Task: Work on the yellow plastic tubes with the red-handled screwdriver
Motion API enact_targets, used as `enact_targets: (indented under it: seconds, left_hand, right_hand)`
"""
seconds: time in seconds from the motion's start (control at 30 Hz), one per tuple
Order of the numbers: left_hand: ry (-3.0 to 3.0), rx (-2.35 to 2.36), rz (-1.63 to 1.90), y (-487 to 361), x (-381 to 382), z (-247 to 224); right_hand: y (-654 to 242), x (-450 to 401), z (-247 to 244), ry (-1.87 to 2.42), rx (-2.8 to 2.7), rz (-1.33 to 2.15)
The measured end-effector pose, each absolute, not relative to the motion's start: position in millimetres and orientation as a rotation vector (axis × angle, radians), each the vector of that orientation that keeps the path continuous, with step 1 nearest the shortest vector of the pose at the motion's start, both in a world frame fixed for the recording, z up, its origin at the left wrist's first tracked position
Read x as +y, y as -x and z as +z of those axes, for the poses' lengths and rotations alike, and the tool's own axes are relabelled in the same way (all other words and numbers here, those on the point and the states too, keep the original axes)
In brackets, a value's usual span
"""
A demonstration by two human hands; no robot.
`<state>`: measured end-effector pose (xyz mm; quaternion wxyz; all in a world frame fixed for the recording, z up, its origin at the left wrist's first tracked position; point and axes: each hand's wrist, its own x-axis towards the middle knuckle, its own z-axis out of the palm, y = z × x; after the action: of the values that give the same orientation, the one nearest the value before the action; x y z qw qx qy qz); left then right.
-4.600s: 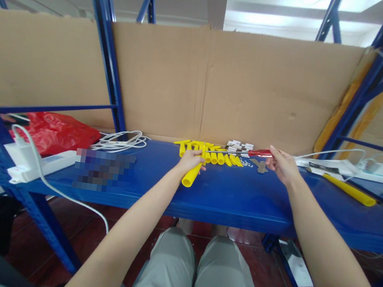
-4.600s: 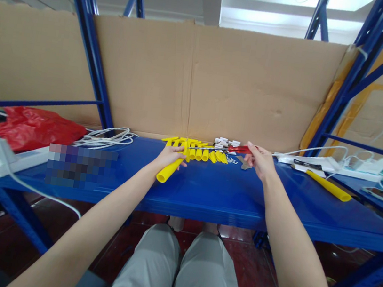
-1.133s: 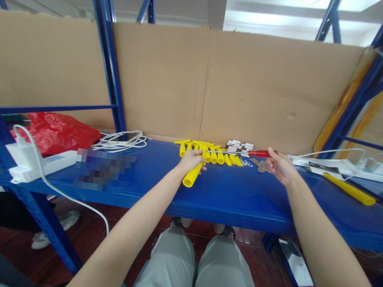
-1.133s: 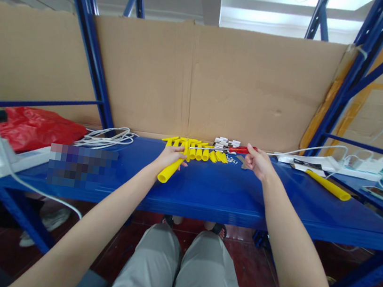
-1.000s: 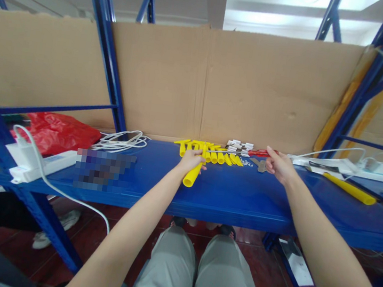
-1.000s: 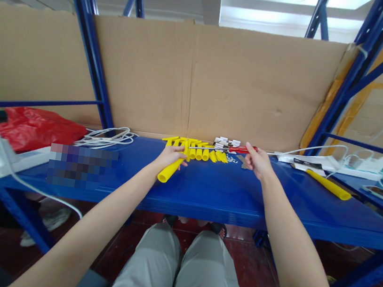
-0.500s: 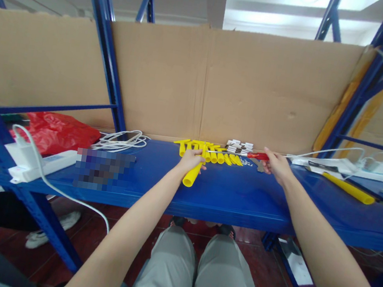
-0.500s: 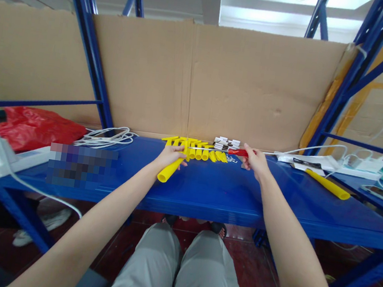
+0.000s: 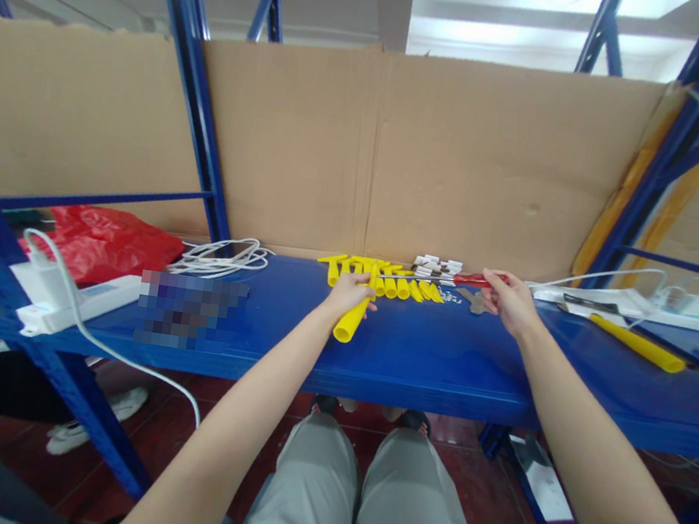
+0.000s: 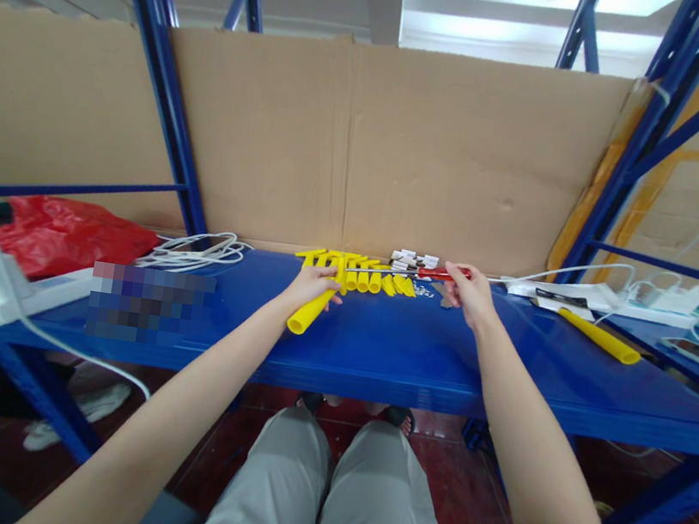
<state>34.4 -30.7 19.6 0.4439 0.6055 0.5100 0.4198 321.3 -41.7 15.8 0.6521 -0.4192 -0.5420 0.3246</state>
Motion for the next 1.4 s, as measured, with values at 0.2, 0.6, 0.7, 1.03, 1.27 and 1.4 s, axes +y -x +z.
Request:
enact_targets:
  seconds: [0.2, 0.6, 0.7, 1.03, 1.27, 1.4]
  left_hand:
    - [-1.503, 1.276, 1.052, -35.1, -28.9, 17.4]
    - [-1.501, 1.280, 1.054, -33.5, -29.0, 18.4]
    - [-1.498, 1.273, 1.037, -33.2, -28.1, 18.5]
    - [-1.485, 1.290, 1.048, -34.5, -30.9, 19.6]
    - [-1.476, 1.280, 1.063, -35.3, -34.4, 21.0]
    - [-1.476, 1.279, 1.063, -35.1, -35.0, 21.2]
  right_hand:
    - [-321.6, -38.4, 15.2, 0.968, -1.158, 0.704]
    - [-319.9, -49.3, 22.5, 0.867, -1.200, 0.885]
    - [-320.6, -48.0, 21.3, 0.911, -1.193, 0.857]
    - [-324.1, -37.3, 13.2, 1.107, -1.148, 0.704]
    - [-324.3, -38.3, 13.3, 1.144, -1.116, 0.769]
    - [-321.0, -41.3, 16.4, 1.123, -1.116, 0.803]
